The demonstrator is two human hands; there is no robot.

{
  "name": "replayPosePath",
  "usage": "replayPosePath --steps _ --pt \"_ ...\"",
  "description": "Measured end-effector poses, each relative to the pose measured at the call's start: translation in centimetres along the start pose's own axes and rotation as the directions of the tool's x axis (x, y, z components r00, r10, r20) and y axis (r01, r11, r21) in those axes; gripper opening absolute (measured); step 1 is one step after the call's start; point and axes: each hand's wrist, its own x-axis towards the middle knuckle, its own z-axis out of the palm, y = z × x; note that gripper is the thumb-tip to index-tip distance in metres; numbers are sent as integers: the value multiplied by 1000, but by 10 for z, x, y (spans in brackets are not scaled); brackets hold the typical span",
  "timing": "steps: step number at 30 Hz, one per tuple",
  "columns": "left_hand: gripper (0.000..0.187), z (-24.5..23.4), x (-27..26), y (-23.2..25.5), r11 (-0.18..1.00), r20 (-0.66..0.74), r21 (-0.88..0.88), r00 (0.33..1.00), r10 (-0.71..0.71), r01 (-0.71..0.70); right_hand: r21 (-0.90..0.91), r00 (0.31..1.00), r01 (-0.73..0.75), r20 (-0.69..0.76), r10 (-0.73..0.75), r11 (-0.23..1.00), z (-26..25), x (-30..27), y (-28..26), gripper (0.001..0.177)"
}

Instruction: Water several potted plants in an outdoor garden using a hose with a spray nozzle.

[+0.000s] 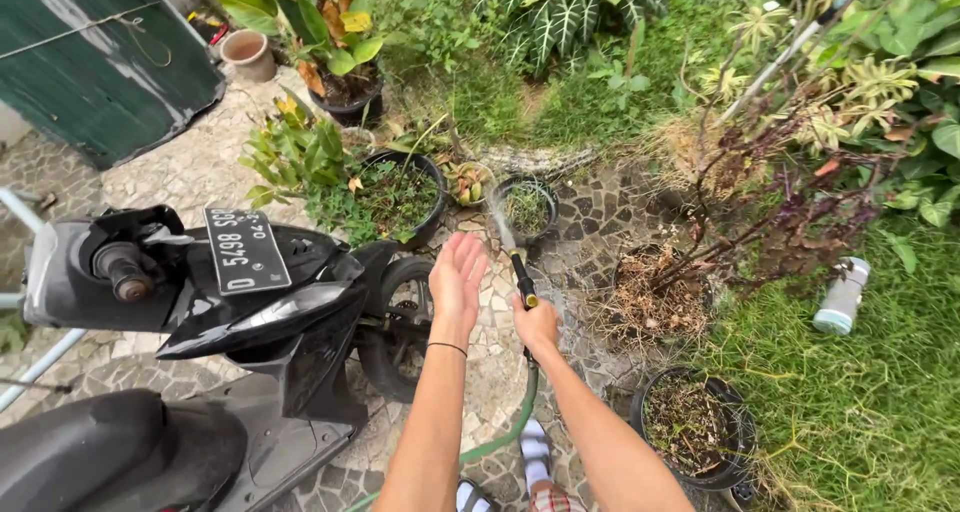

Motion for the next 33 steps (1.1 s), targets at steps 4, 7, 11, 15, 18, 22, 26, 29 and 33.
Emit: replayPosePath --steps 4,7,11,15,18,22,26,29,33 --pt "56 17 1 10 996 -61 -43 995 75 -77 -1 999 -15 -52 15 1000 16 27 1 62" --pt "55 19 4 10 990 -119 -88 988 96 -106 128 996 -81 43 76 989 4 34 -23 58" --pt "53 32 -9 7 980 -168 -151 980 105 -131 125 994 -108 20 106 986 -7 37 -16 54" --pt "54 30 -14 -5 952 -185 -247 973 138 -182 406 958 -287 114 263 868 -27 43 -13 40" --pt "54 25 -18 -7 947 -211 -266 969 126 -181 458 937 -348 140 320 818 -29 46 0 41" --pt "53 31 -23 -3 951 -231 -251 965 124 -182 434 942 -336 155 298 836 -25 58 17 49" --pt "54 31 -24 5 949 -210 -240 966 153 -203 428 930 -367 163 329 826 -18 60 21 41" --pt "54 31 -29 7 952 -196 -218 965 172 -214 473 920 -388 245 305 791 -18 56 21 45" --pt "53 31 -29 10 954 -184 -212 967 175 -213 436 931 -352 74 357 828 -27 58 4 45"
